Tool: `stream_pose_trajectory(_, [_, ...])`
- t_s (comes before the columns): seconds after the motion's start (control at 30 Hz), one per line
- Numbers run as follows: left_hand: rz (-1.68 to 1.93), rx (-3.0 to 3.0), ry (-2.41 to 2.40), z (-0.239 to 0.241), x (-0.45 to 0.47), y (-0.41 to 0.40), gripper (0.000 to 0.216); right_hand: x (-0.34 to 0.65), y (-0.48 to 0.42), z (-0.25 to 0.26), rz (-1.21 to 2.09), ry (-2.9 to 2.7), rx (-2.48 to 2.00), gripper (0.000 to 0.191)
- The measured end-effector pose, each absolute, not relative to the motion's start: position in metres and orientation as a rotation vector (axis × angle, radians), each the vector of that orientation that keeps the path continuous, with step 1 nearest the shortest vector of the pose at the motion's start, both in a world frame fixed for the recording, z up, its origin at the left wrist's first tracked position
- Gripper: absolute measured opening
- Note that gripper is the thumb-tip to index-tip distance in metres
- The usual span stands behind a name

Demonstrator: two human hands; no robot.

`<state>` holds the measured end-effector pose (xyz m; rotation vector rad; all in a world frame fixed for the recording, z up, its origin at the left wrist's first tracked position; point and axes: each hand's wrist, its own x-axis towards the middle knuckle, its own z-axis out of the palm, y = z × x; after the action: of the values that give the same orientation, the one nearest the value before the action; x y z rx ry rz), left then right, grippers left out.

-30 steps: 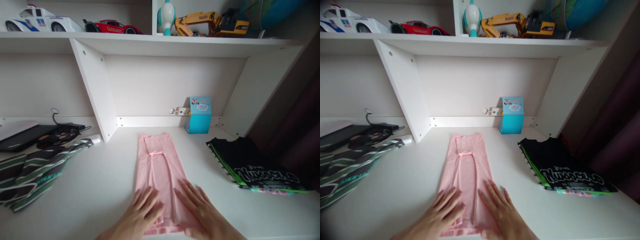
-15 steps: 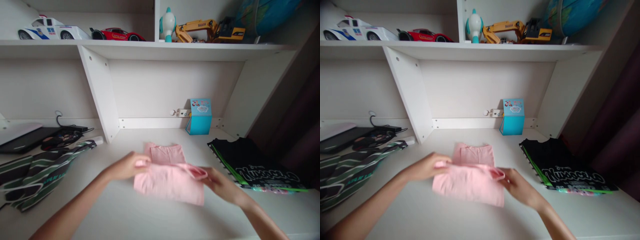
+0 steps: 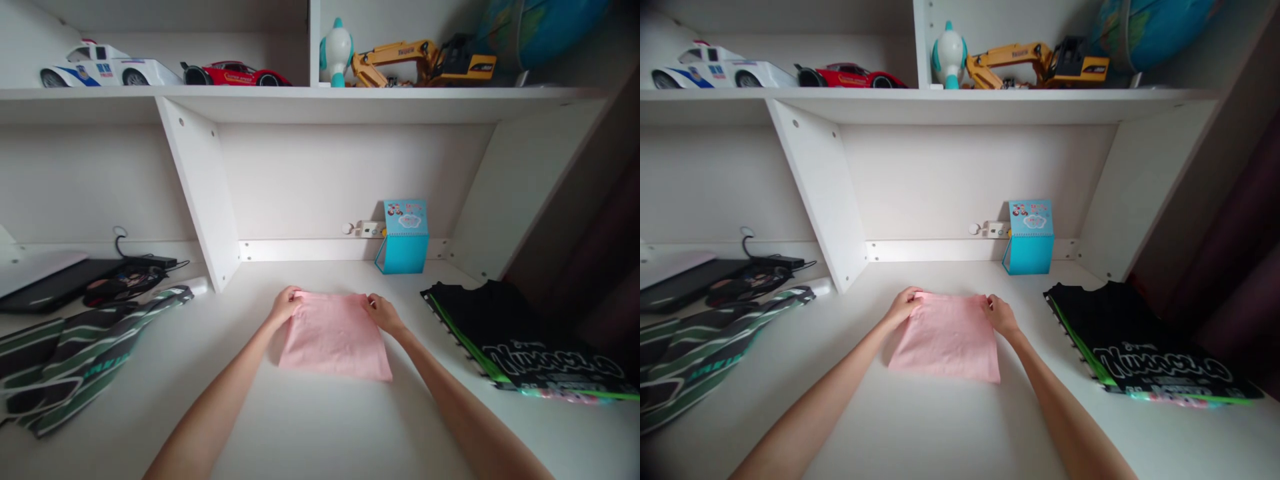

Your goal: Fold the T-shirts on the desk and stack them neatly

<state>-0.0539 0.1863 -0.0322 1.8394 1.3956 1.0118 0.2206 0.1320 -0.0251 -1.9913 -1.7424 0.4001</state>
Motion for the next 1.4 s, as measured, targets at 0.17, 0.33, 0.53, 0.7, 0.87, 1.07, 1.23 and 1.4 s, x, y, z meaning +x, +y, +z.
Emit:
stream_pose_trajectory(0.17, [1.09,1.866,1.576,-0.033,-0.047,0.184,0.032,0.208,0.127,-0.021,0.241,-1.728,-2.071,0.036])
stream_pose_trajectory(0.33, [0.932,2.411,1.435,-0.015,-0.037,0.154,0.051,0.189,0.108,-0.018,0.086,-2.006,-1.909,0.055])
stream_pose_trajectory(0.53, [0.306,2.694,1.219,-0.015,-0.024,0.122,0.074,0.178,0.095,-0.03,0.244,-2.351,-1.792,0.061])
stream_pose_trajectory(0.7, [0.276,2.659,1.318,-0.017,-0.022,0.124,0.075,0.179,0.097,-0.031,0.201,-2.332,-1.794,0.062])
stream_pose_trajectory(0.87, [0.231,2.454,1.612,-0.019,-0.042,0.147,0.068,0.191,0.104,-0.036,0.206,-2.24,-1.916,0.061])
stream_pose_trajectory(1.07, [0.417,2.322,1.782,-0.036,-0.067,0.18,0.046,0.21,0.118,-0.044,0.241,-2.032,-2.065,0.057])
stream_pose_trajectory(1.23, [0.817,2.19,1.619,-0.04,-0.059,0.188,0.037,0.21,0.142,-0.03,0.298,-1.883,-2.098,0.05])
stream_pose_trajectory(1.4, [0.872,2.039,1.503,-0.036,-0.063,0.188,0.043,0.214,0.156,-0.01,0.527,-1.885,-2.002,0.03])
